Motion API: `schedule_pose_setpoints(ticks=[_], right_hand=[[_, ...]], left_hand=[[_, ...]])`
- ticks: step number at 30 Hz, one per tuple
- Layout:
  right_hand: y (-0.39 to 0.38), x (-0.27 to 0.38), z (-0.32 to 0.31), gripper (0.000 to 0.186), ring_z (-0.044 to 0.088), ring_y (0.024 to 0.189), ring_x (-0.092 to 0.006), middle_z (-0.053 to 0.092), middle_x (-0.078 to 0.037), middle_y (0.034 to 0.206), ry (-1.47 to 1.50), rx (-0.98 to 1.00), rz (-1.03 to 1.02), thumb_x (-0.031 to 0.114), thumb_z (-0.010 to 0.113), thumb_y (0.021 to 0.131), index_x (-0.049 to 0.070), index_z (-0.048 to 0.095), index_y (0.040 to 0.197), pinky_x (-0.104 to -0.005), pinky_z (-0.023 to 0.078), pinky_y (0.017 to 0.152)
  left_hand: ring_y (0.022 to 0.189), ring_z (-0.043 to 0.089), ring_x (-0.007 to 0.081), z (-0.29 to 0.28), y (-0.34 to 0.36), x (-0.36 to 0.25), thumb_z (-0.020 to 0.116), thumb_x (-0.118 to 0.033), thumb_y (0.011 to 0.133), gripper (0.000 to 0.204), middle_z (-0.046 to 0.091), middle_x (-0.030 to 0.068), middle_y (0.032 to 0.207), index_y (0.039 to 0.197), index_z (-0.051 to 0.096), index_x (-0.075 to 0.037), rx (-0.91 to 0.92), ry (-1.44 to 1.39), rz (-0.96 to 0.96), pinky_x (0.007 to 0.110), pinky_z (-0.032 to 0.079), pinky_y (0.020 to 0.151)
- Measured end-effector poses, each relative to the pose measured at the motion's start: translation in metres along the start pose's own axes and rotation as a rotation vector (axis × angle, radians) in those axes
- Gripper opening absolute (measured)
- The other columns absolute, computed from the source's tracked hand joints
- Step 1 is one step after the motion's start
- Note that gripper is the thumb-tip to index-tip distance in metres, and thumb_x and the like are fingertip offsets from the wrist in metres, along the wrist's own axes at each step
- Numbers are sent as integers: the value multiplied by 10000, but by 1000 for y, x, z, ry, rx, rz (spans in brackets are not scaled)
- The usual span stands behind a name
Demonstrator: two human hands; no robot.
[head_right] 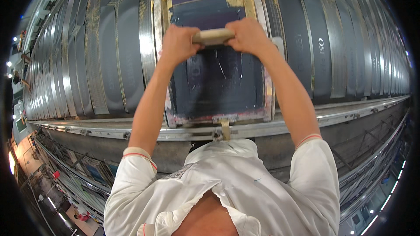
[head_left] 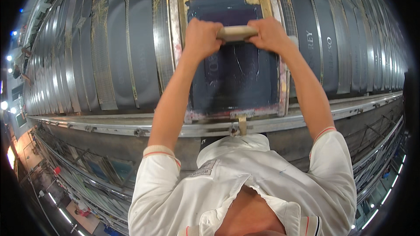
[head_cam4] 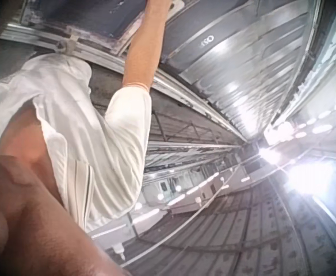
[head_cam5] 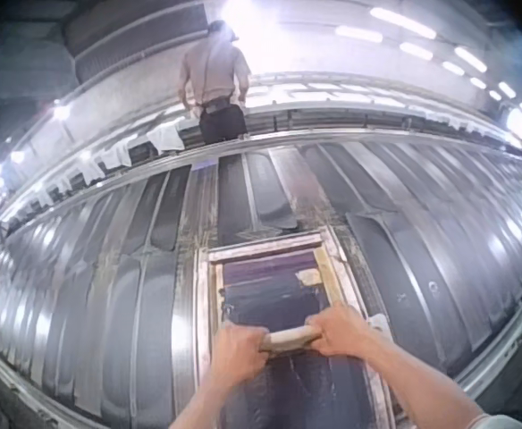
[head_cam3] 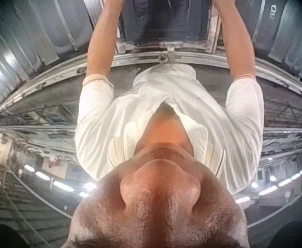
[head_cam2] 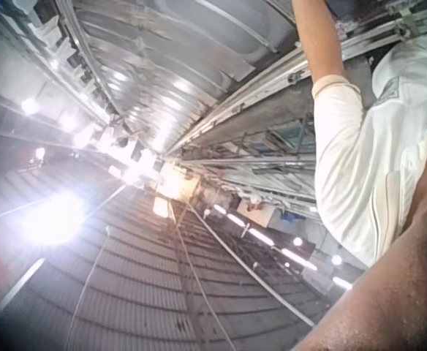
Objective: The person uses a squeegee to spread dark ink across a screen printing frame mounted over a conveyor belt. They repeatedly pull the squeegee across the screen to ensure even coverage of the ink on the fabric below.
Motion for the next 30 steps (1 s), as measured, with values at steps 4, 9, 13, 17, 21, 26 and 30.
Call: schedule_pose_setpoints(ticks=[4,9,13,17,21,26,30], right_hand=[[-108,57,33,217,683,810,-371,713,-137,814,-4,63,-82,250,835,747,125,728,889,-463,526,741],[-152,71,22,307,696,981,-311,749,-107,997,180,-16,-47,310,786,875,69,749,1060,-449,529,844],[-132,-37,-34,354,714,1049,-351,766,-159,1062,185,-636,368,379,712,945,61,734,1097,-445,536,919],[-121,-130,0,375,712,1056,-361,756,-174,1094,228,-634,757,391,683,965,38,729,1082,-435,531,921],[-113,-135,-1,328,699,936,-319,740,-162,991,254,-609,680,353,662,994,47,720,1095,-413,515,845],[-114,-108,-32,303,642,816,-185,710,-111,905,441,-563,789,330,682,995,31,707,1036,-364,502,767],[-59,-30,10,293,632,769,-177,689,-105,838,484,-695,572,331,689,991,39,701,1018,-367,503,745]], left_hand=[[696,651,280,3,-118,-65,825,-122,678,172,683,54,729,782,689,-137,-73,-75,20,433,414,755],[809,635,228,-2,-166,-96,841,-92,670,238,703,-3,854,877,729,-134,-176,13,10,388,411,806],[888,633,228,1,-165,-98,844,-104,643,286,706,9,924,906,735,-135,-70,91,3,397,417,843],[910,632,234,5,-167,-95,836,-105,643,309,703,13,951,932,731,-131,-56,63,10,402,420,861],[899,638,234,8,-172,-86,798,-62,608,340,700,9,956,932,724,-134,-64,13,-32,397,419,845],[878,638,214,-20,-186,-79,764,-52,620,323,705,-11,971,927,719,-142,-172,-63,-26,383,420,823],[875,628,220,-64,-223,-27,789,-98,625,285,690,-4,921,896,715,-146,-220,26,-84,390,427,832]])
Point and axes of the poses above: each hand's wrist, its own y-axis towards the middle knuckle, its own z-axis out of the palm, x = y × z, the point moved 7 cm from there along y, towards the middle knuckle
